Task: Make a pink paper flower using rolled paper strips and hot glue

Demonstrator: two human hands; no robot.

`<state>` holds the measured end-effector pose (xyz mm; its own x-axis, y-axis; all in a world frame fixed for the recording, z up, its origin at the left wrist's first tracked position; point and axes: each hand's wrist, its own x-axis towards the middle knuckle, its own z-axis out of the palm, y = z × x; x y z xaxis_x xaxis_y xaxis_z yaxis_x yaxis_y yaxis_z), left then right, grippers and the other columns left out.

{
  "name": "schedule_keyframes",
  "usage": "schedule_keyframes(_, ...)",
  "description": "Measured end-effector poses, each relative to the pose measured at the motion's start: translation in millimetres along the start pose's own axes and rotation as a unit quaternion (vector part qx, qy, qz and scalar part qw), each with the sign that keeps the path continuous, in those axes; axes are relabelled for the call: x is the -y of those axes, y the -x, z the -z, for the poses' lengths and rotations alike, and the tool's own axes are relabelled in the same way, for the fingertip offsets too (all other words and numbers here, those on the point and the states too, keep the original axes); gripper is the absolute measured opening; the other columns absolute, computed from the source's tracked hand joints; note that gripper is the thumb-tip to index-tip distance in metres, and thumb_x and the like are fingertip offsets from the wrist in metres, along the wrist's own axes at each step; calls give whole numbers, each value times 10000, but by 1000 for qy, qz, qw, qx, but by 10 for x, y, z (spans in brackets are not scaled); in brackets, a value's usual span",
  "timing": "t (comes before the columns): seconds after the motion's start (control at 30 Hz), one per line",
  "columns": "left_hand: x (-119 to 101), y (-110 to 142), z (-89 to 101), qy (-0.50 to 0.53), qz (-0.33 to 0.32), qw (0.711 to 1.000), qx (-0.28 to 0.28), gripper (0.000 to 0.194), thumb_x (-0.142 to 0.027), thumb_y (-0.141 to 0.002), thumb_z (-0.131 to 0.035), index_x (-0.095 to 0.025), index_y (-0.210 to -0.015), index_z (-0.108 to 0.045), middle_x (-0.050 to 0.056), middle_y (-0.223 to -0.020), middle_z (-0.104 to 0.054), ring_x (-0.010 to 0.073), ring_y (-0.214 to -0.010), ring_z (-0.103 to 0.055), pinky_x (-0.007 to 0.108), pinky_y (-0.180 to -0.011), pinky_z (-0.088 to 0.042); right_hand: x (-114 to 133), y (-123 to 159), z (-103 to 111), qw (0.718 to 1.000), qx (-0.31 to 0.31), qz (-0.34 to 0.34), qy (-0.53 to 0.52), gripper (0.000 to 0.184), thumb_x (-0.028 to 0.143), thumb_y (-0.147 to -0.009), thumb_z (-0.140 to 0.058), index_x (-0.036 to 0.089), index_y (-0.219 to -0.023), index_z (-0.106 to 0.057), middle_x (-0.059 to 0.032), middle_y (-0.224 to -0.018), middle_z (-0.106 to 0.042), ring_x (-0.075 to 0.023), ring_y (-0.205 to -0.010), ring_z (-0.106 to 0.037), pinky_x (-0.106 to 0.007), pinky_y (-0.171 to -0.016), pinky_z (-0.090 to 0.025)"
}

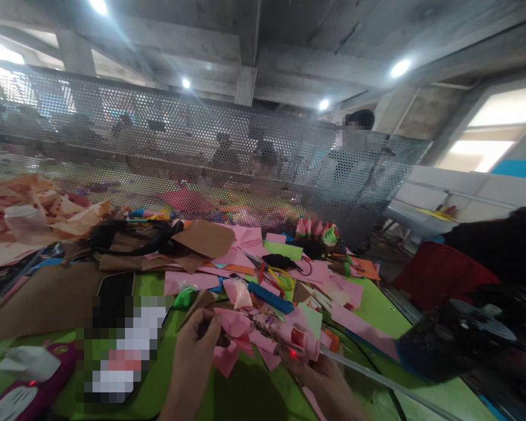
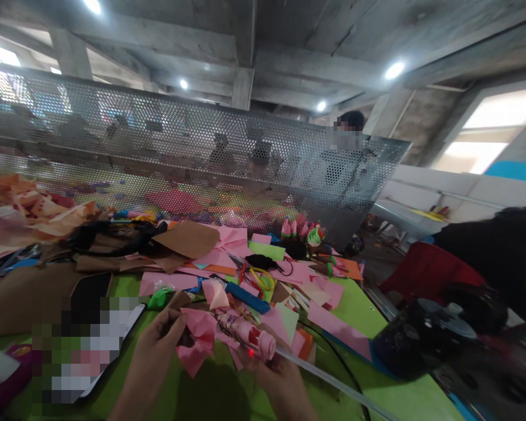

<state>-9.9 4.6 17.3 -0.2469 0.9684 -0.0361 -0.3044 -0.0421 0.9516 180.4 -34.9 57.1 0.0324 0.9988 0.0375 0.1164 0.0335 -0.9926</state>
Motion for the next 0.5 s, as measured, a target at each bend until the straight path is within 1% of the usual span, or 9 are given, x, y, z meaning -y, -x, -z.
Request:
schedule_keyframes(0.07,-1,-2,-3,3,-3,1000,-2,281,-411,-695,-711,-183,-605,-576,-31,-485,-594,144,-461,-591,241,-496,-497,-15,-7,14,1000,6,-4,-4,450,594,-669,-758,190,-862,-709,-105,-954,-733,-313,-948,-651,-399,-851,-525)
schedule_keyframes(0.23,24,-3,7,2,-3,1000,5,270,-408,-716,-703,-182,-630,-583,-28,-500,-600,145,-479,-592,235,-509,-490,-66,-36,23,1000,8,0,7,459,589,-679,-750,183,-888,-705,-95,-901,-723,-294,-887,-643,-388,-802,-529)
schedule_keyframes(0.37,16,10,16,-14,-7,1000,11,280,-417,-733,-690,-186,-626,-573,-26,-510,-598,146,-504,-585,236,-533,-479,-53,-40,7,1000,27,13,5,464,594,-680,-749,177,-882,-723,-104,-908,-727,-303,-896,-646,-398,-827,-525)
schedule_keyframes(0.5,13,22,11,-38,-13,999,23,270,-423,-743,-680,-192,-639,-584,-23,-520,-608,163,-519,-600,250,-555,-473,-4,-50,-4,999,48,21,14,498,627,-700,-712,180,-917,-736,-127,-964,-735,-323,-923,-653,-432,-858,-522)
